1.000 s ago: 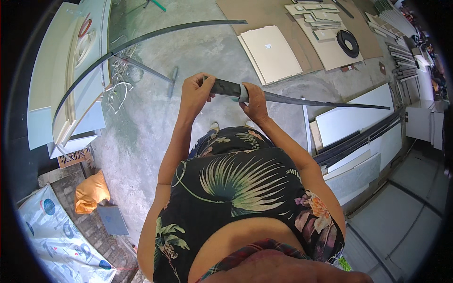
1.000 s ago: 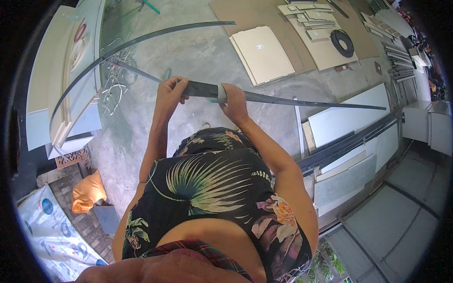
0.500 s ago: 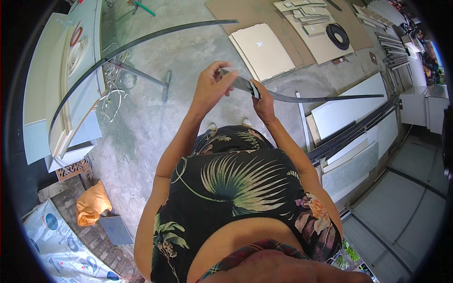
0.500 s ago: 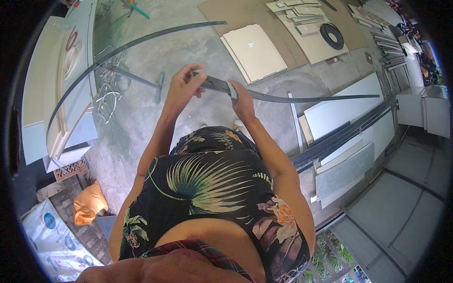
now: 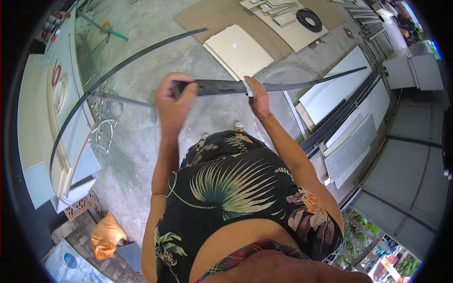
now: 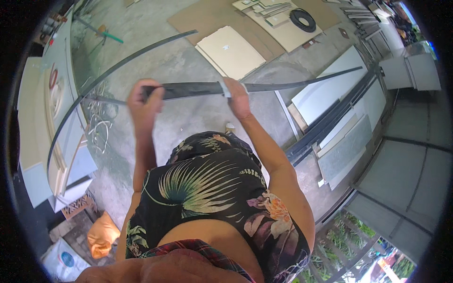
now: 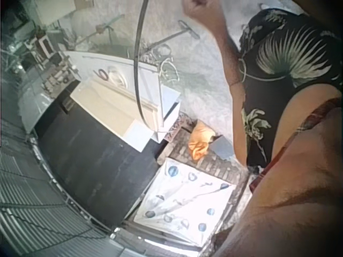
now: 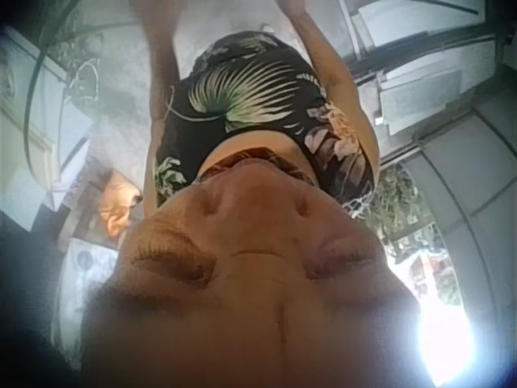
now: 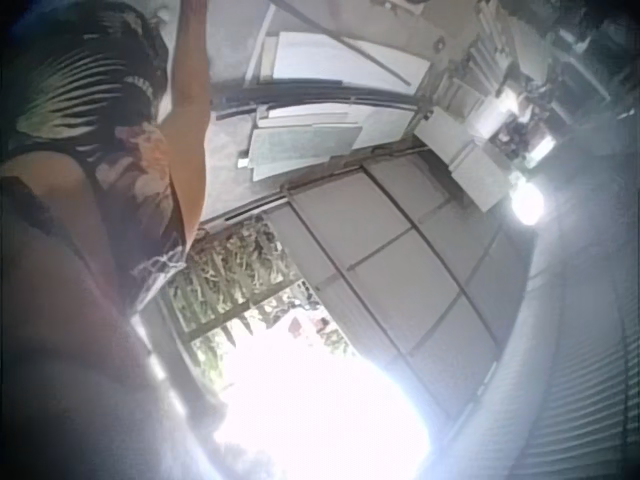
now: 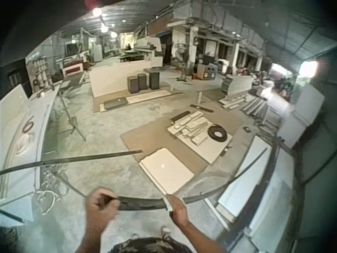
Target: Sanding the edges of laminate boards and long decorative strips.
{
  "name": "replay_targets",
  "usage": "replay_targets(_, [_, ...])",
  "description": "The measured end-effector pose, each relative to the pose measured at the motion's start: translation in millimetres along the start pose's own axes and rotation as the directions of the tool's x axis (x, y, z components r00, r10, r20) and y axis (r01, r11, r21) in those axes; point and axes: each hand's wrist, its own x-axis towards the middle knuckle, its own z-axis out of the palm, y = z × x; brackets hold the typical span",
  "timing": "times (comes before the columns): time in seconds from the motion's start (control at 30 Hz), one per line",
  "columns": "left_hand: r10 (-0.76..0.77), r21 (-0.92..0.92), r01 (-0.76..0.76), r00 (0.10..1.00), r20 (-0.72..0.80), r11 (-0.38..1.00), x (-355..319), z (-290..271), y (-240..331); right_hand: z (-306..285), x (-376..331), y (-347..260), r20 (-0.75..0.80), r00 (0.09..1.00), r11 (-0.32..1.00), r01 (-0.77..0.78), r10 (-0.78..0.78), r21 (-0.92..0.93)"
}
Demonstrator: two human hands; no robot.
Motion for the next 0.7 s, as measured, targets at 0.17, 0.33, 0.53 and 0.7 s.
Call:
replay_targets(0.17, [0.055, 0.061, -0.045, 0.982, -0.180, 0.997, 11, -55, 35, -16, 7, 23, 0.000, 0.999, 0.996, -0.046, 0.046, -0.077])
replay_targets(0.33, [0.490, 0.407, -0.425, 0.870, -0.064, 0.808, 24, -120, 77, 9, 16, -34, 0.035, 0.997, 0.994, 0.070, -0.074, 0.088])
replay_targets(0.53, [0.209, -0.286, -0.284, 0.941, -0.267, 0.915, 20, -205, 158, 2, -10, 13, 0.003, 1.000, 1.000, 0.010, -0.010, 0.009])
replay_targets(0.7, [0.253, -0.272, -0.363, 0.896, -0.365, 0.891, 43, -292, 237, -5, -50, 67, 0.067, 0.993, 0.994, -0.089, 0.094, -0.064])
